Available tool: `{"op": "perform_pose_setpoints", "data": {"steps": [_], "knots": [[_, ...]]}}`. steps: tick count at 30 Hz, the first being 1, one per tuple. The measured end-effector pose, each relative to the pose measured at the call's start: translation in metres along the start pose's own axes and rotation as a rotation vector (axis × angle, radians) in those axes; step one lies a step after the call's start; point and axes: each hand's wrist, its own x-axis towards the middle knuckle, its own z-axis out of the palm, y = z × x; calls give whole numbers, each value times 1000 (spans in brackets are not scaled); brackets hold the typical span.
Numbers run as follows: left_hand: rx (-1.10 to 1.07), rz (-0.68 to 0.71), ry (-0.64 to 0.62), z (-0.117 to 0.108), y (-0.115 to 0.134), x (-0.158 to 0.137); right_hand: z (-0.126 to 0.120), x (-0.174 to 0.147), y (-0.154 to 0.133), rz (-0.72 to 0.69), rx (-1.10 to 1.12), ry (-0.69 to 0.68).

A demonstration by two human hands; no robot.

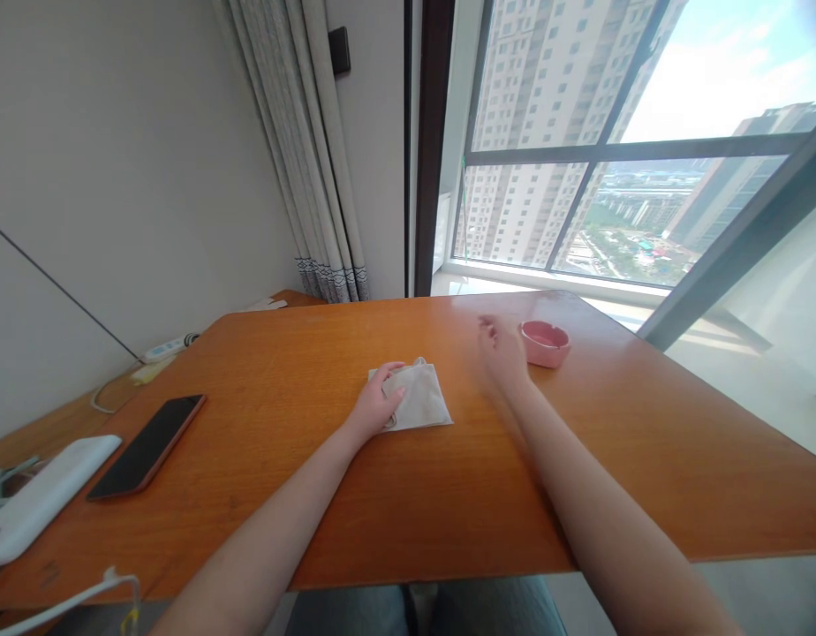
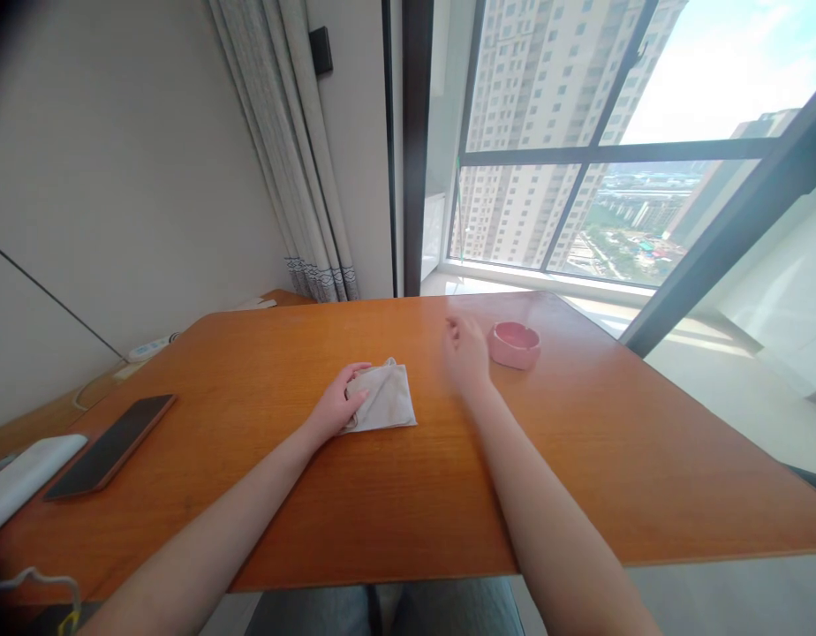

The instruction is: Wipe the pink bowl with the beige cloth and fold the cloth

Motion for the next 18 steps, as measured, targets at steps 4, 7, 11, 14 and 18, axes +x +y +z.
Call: {"op": "perform_pose_setpoints", "data": {"steps": [4,7,11,14,18], "knots": [[-222,-50,291,-16,-10,10,49,-40,-55,-314,70,-400],[-380,-104,549,-31,-19,17,62,-52,-58,-340,-47,-591],[-687,-307,895,-41,-32,25,59,-40,-36,-159,-203,-589],[-961,-480,929,-42,-37,27,59,-34,-25,-96,-240,-576],[-1091,-496,827,-39,-32,23,65,-37,-24,-11,-284,-595]]}}
